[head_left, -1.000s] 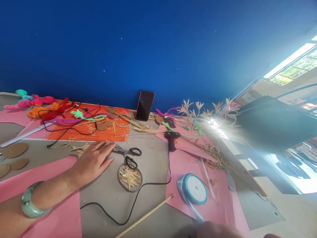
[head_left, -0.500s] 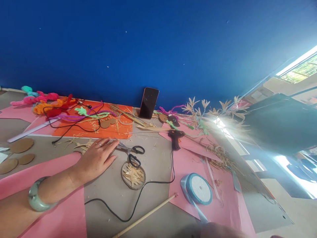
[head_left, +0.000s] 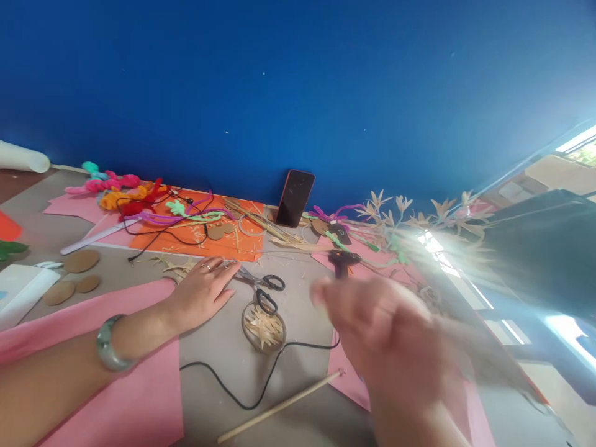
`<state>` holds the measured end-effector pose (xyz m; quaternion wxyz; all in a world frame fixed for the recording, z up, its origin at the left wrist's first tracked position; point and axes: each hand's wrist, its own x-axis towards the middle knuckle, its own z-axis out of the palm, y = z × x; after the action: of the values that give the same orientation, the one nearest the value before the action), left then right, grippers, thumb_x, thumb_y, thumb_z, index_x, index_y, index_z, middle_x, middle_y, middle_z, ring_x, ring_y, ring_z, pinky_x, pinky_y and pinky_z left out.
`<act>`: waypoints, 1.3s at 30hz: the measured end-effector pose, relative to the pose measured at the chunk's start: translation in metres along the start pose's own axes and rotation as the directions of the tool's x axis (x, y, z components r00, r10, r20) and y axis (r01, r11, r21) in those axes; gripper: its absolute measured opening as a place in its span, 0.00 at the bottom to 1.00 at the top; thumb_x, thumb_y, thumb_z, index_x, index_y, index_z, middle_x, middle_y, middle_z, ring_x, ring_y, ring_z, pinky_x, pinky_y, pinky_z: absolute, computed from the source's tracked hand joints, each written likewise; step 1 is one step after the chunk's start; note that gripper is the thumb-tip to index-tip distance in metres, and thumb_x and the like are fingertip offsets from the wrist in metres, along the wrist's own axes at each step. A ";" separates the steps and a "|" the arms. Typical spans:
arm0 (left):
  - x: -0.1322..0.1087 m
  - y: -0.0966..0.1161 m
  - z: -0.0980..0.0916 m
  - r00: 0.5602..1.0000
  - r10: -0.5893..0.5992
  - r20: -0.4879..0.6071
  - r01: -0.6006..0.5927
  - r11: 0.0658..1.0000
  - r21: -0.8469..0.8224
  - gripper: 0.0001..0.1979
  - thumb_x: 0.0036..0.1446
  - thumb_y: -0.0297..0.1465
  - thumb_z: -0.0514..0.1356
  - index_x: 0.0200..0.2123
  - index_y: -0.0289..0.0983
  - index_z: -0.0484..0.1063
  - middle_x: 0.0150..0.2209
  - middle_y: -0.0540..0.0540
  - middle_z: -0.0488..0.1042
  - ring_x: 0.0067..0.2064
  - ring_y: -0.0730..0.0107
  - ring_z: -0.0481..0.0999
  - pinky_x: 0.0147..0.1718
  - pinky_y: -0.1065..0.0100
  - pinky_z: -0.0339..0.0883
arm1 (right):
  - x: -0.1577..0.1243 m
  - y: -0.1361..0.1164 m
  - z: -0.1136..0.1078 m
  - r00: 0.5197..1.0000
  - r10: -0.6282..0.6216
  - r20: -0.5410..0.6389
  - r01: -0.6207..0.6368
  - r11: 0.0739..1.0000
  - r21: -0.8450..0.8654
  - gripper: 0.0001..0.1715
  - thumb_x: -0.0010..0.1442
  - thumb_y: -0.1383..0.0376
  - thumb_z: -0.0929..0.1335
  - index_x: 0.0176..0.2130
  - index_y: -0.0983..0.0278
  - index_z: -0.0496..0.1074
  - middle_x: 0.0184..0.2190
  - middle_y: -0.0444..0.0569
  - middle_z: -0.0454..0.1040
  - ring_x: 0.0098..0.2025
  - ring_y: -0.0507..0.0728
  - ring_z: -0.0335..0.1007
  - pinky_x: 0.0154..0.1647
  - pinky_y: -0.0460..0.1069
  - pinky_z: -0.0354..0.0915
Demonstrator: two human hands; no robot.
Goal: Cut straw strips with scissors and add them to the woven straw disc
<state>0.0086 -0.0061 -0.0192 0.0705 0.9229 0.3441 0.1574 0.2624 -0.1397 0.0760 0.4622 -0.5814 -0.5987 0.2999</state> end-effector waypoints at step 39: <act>0.005 -0.001 -0.011 0.975 -0.164 -0.150 0.129 0.967 -0.220 0.12 0.54 0.30 0.55 0.42 0.38 0.68 0.37 0.47 0.73 0.42 0.63 0.70 0.57 0.52 0.42 | 0.079 0.063 0.059 0.962 0.175 0.211 -0.114 0.954 -0.276 0.08 0.43 0.67 0.67 0.30 0.63 0.69 0.23 0.43 0.73 0.25 0.51 0.67 0.28 0.46 0.60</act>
<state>0.0075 -0.0021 -0.0081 0.1492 0.8660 0.3979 0.2636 0.2439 -0.0434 0.0125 0.2847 -0.6406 -0.6386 0.3174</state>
